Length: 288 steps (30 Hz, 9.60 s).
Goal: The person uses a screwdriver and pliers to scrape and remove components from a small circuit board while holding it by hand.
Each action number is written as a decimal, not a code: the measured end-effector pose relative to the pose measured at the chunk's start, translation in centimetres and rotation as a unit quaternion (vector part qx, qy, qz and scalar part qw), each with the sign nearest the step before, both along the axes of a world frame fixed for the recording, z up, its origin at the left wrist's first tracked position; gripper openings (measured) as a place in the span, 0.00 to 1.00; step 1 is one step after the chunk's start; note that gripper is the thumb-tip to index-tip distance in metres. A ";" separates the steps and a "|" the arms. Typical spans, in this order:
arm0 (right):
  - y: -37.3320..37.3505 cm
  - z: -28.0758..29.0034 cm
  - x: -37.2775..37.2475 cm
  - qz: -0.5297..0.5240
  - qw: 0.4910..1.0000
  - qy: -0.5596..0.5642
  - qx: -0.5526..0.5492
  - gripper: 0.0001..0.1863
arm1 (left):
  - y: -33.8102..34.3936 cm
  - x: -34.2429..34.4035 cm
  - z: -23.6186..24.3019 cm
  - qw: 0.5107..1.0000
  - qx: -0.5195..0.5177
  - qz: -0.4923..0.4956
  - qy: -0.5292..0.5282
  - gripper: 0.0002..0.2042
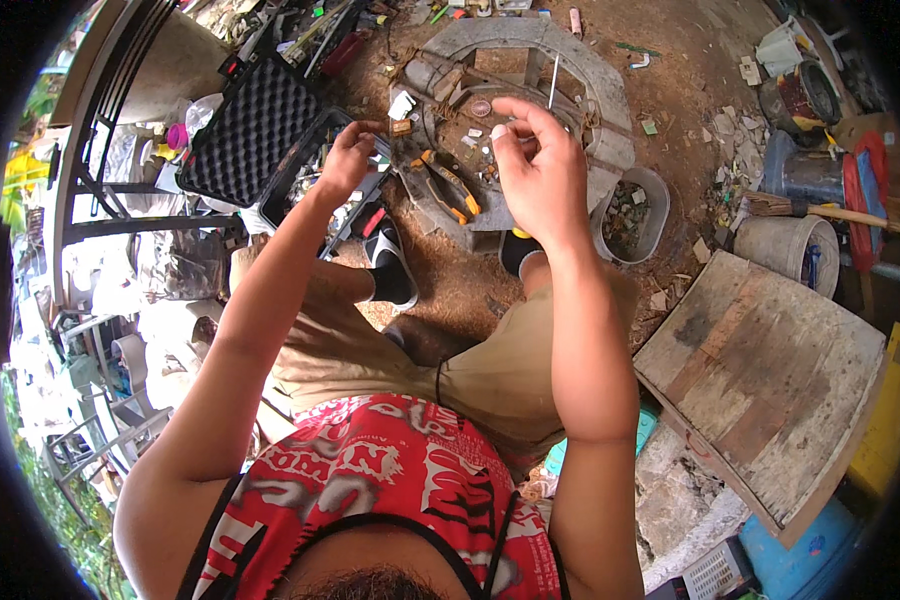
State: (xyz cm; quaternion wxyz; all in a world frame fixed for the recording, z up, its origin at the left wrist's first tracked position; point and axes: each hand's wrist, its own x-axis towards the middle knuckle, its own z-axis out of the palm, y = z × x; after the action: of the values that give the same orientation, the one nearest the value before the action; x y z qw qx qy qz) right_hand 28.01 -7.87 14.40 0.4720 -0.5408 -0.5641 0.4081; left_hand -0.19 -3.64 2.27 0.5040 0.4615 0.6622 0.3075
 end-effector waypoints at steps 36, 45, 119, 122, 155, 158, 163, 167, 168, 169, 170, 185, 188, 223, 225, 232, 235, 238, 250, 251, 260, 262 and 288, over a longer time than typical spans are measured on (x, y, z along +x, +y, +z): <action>-0.3 -6.0 1.5 0.045 0.959 0.197 -0.198 0.32 | -0.4 0.1 -0.5 0.975 0.143 -0.101 -0.135 0.23; -3.1 -4.7 -1.7 0.073 0.769 0.600 -0.208 0.32 | -1.0 0.6 0.9 0.970 0.207 -0.115 -0.055 0.17; 1.5 -1.8 -9.9 0.109 0.968 -0.212 0.083 0.16 | -3.0 1.5 4.4 0.785 -0.045 -0.076 -0.614 0.26; 1.2 -2.1 -10.5 0.105 0.969 -0.202 0.099 0.17 | -3.2 1.5 4.1 0.777 -0.037 -0.037 -0.628 0.24; -0.9 2.7 -12.0 0.143 0.907 -0.395 0.019 0.23 | -1.4 0.2 4.7 0.753 -0.002 0.025 -0.657 0.20; -0.9 2.8 -12.0 0.145 0.905 -0.399 0.023 0.22 | -1.4 0.1 4.5 0.762 0.012 0.025 -0.647 0.20; -0.7 3.0 -11.7 0.150 0.898 -0.414 0.015 0.22 | -1.2 0.0 4.4 0.777 0.033 0.014 -0.629 0.20; -0.2 3.6 -11.4 0.168 0.897 -0.410 -0.001 0.21 | -1.0 -0.1 4.5 0.795 0.051 0.000 -0.605 0.19; -0.1 3.8 -11.4 0.169 0.894 -0.414 0.002 0.21 | -1.0 -0.1 4.5 0.802 0.050 0.004 -0.596 0.19; 0.0 3.8 -11.4 0.172 0.892 -0.418 0.005 0.21 | -1.0 -0.1 4.4 0.809 0.048 0.007 -0.586 0.18; 0.2 3.7 -11.4 0.172 0.895 -0.410 0.015 0.20 | -1.0 -0.1 4.3 0.816 0.047 0.010 -0.577 0.18; -1.9 -3.4 -15.0 0.021 0.947 -0.305 0.095 0.23 | -1.0 0.9 4.7 0.819 0.066 0.150 -0.549 0.13; -1.9 -2.9 -15.1 0.039 0.947 -0.315 0.051 0.29 | -1.0 0.9 4.9 0.821 0.067 0.160 -0.544 0.13; -0.5 0.1 -12.7 0.094 0.922 -0.362 0.098 0.26 | -0.7 0.4 4.8 0.898 0.226 -0.003 -0.377 0.17; -0.6 0.9 -12.7 0.097 0.914 -0.381 0.100 0.25 | -0.6 0.2 5.2 0.905 0.245 -0.009 -0.348 0.18; -0.8 2.2 -13.0 0.098 0.856 -0.495 0.114 0.25 | -0.6 0.1 5.0 0.939 0.283 0.009 -0.194 0.15; -0.6 2.1 -12.8 0.106 0.844 -0.513 0.115 0.24 | -0.8 0.3 4.9 0.943 0.273 0.010 -0.192 0.15; -0.2 2.7 -12.2 0.129 0.847 -0.506 0.106 0.22 | -0.8 0.3 5.0 0.948 0.273 -0.010 -0.164 0.15; 2.6 7.0 -11.6 0.223 0.821 -0.518 0.081 0.20 | -1.0 0.7 6.2 0.907 0.289 0.016 -0.305 0.12; 2.8 7.0 -11.5 0.227 0.823 -0.514 0.083 0.20 | -1.0 0.7 6.2 0.908 0.288 0.014 -0.305 0.12; 2.8 7.2 -11.8 0.229 0.810 -0.533 0.090 0.19 | -0.9 0.4 6.0 0.881 0.279 0.007 -0.383 0.13; 2.4 6.7 -11.6 0.209 0.820 -0.520 0.115 0.19 | -1.2 -0.4 6.2 0.905 0.241 -0.015 -0.350 0.16; -0.6 4.7 -12.0 0.141 0.845 -0.484 0.176 0.24 | -1.1 -0.4 6.9 0.864 0.192 -0.030 -0.464 0.22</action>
State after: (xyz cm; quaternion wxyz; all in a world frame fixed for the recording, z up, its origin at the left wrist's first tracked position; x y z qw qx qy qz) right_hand 15.97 -8.46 19.05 0.1636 -0.4925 -0.8533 0.0504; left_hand -0.58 -4.74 9.18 0.6633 0.3732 0.2656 0.5918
